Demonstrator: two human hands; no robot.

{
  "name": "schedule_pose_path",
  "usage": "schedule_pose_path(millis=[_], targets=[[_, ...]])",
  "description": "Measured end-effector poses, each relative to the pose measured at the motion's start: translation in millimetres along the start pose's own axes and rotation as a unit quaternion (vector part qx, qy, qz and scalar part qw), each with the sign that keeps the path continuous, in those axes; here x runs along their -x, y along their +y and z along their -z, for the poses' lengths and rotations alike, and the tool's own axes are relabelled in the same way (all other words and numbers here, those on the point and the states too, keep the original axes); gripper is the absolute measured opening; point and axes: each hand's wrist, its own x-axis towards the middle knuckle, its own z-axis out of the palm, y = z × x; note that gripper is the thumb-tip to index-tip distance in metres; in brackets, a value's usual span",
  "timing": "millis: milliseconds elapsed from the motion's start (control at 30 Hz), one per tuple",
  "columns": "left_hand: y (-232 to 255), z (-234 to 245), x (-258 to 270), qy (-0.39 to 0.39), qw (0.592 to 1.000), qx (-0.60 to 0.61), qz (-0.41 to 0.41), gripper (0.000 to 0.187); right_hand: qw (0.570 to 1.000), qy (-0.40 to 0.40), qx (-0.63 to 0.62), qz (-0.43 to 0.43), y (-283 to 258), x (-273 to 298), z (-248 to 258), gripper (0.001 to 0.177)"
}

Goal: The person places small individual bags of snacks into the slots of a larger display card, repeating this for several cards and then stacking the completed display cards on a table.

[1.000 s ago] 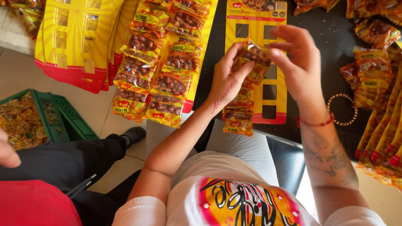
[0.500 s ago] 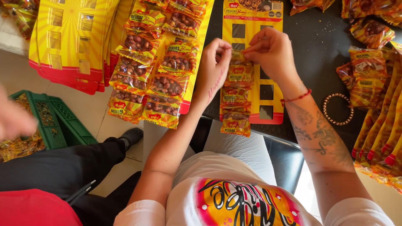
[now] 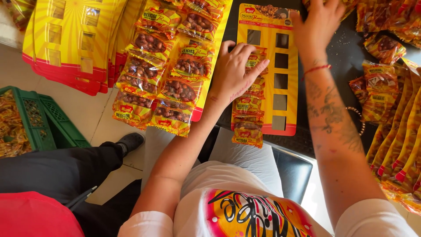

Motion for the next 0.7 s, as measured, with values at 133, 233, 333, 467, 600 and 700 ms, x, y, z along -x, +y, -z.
schedule_pose_path(millis=[133, 233, 333, 467, 600, 700], targets=[[0, 1, 4, -0.011, 1.0, 0.011, 0.005, 0.07, 0.998, -0.026, -0.05, 0.031, 59, 5, -26, 0.054], [-3, 0, 3, 0.015, 0.999, 0.032, 0.014, 0.062, 0.988, 0.066, -0.134, 0.037, 60, 4, -11, 0.046], [-1, 2, 1, 0.072, 0.995, 0.068, -0.025, 0.048, 0.966, 0.045, -0.253, -0.019, 23, 13, 37, 0.051], [4, 7, 3, 0.061, 0.984, 0.165, 0.022, 0.054, 0.871, -0.057, -0.483, 0.072, -60, 31, 125, 0.05], [-3, 4, 1, 0.086, 0.967, 0.238, -0.02, 0.045, 0.831, -0.124, -0.528, 0.122, -93, 53, 158, 0.052], [4, 10, 3, 0.084, 0.965, 0.243, -0.047, 0.033, 0.747, -0.178, -0.64, -0.017, -86, 64, 150, 0.072]])
